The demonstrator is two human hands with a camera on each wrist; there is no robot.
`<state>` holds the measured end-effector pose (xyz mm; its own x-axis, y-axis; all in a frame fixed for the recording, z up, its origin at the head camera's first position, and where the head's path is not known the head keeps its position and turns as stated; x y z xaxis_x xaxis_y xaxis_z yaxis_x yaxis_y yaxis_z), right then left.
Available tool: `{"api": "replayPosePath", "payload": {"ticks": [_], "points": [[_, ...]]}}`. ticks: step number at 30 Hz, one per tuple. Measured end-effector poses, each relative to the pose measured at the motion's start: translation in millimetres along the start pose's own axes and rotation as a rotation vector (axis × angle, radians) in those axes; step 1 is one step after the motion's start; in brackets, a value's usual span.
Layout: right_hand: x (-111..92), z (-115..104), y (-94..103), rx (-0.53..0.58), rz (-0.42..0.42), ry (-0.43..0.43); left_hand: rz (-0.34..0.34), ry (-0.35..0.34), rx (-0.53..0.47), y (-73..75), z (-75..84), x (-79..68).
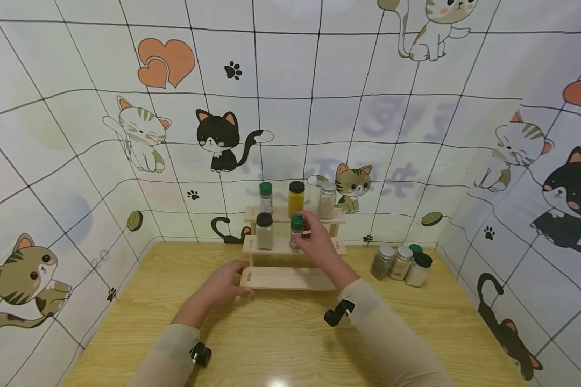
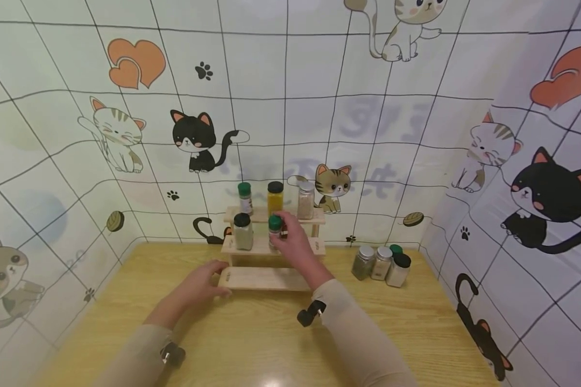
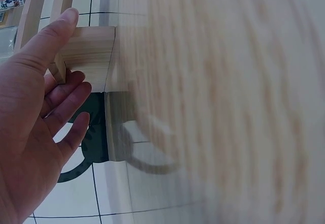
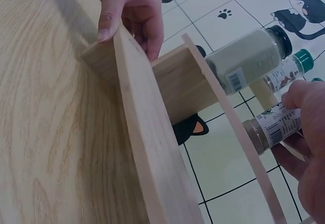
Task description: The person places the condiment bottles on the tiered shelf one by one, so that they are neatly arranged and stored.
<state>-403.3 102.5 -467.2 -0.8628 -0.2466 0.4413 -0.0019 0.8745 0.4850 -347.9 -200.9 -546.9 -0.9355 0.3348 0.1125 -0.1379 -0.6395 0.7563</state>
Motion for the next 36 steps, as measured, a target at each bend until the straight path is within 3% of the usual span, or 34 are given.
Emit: {"api": "replayPosePath", "payload": {"ticks": [23, 36], "points": [[-11.2, 5.4, -1.4, -0.026, -0.001, -0.026, 0.002, 0.000, 0.003, -2.7, -3.2, 2.1], [-41.2, 14.4, 33.9, -0.120, 0.091, -0.041, -0.003, 0.013, -0.002, -2.0, -1.4, 0.6]]}}
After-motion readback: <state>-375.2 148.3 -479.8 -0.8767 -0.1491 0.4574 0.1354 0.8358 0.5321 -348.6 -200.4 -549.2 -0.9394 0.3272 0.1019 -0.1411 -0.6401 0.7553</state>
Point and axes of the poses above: each hand's wrist, its own x-axis towards the middle knuckle, its own y-axis out of the back of the hand, z = x × y, the point moved 1 cm from there along x, towards the middle knuckle, and after that the axes turned 6 degrees about -x, right-handed, at the moved point
